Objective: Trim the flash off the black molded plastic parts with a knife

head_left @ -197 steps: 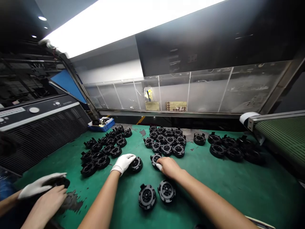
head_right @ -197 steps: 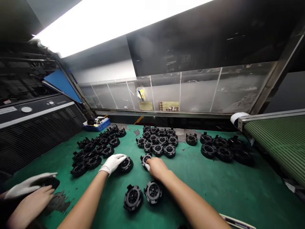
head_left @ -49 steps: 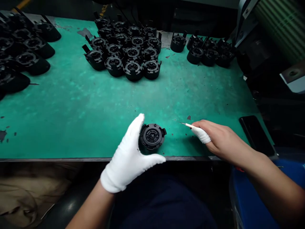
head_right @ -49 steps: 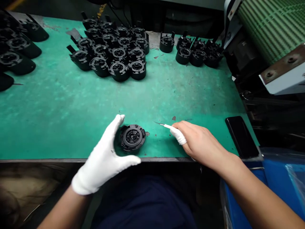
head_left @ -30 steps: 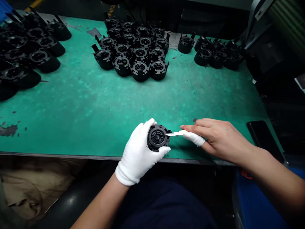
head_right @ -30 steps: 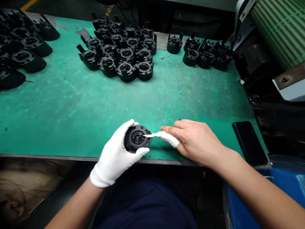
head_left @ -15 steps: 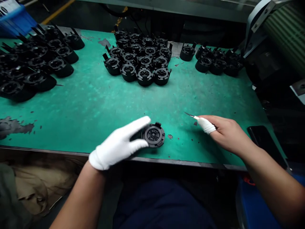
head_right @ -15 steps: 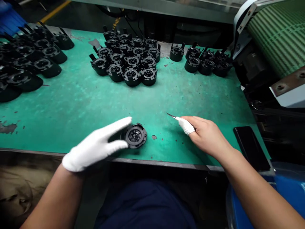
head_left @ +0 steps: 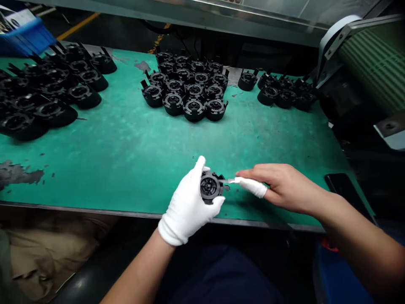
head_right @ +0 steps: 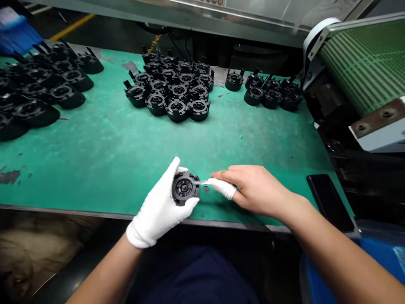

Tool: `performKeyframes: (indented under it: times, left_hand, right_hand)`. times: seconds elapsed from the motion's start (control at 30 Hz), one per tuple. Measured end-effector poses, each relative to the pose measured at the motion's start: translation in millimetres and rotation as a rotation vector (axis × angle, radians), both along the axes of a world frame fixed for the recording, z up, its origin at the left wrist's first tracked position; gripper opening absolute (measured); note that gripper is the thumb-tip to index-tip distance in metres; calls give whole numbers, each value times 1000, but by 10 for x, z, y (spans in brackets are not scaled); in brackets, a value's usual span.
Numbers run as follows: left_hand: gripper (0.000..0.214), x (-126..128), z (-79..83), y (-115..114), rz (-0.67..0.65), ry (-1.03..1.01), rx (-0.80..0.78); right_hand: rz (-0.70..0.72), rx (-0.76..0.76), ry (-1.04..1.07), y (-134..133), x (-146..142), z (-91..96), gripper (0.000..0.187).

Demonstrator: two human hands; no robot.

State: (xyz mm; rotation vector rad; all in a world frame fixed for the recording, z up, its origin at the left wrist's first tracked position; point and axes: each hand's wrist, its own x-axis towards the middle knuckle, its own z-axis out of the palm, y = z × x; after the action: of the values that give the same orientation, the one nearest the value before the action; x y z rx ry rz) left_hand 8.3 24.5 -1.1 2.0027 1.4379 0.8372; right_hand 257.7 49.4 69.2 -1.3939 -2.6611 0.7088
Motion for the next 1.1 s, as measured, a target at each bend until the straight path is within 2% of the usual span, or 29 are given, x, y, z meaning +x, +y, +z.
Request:
performKeyframes:
  times: [0.07,0.13,0.5,0.57,0.63,0.67,0.7,0.73,0.83,0.93,1.0,1.1]
  left_hand:
    - [96,-103,21,13,-119,17,-14]
    - [96,-186,36,26,-164,25,-24]
    - [86,-175,66,82,-184,31,-39]
    - [85,-192,76,94,-202,33,-29]
    - [84,-218,84,100,-220,43,-25]
    - [84,-232,86,100,-227,49,-26]
    - [84,-244,87,99,-233,52,-28]
    - [85,-253,88,98,-236,53,-28]
    - [86,-258,81,87,-239,49,-20]
    - [85,-235,67,77,-222,40,-25]
    - [85,-231,69,81,-230,47,-38]
    - [92,-297,127,124,-295,70,-103]
  right_hand:
    - [44,-31,-23,-59,6,47,35]
    - [24,-10,-56,-96,17,52,36]
    - [7,138,-269,-13,-23,45,37]
    - [-116,173,-396,49,104,44,39]
    - [-340,217,-561,113,295,58,40]
    - [-435,216,-603,126,381,76,40]
    - [-461,225,-592,118,437,99,40]
    - [-427,248,-522,85,452,126,41]
    - [-135,168,-267,-113,230,202,39]
    - [4,154,-290,-224,-86,230,37]
    - [-56,229,-416,-157,-116,215,39]
    - [-299,332,-574,45,123,170,42]
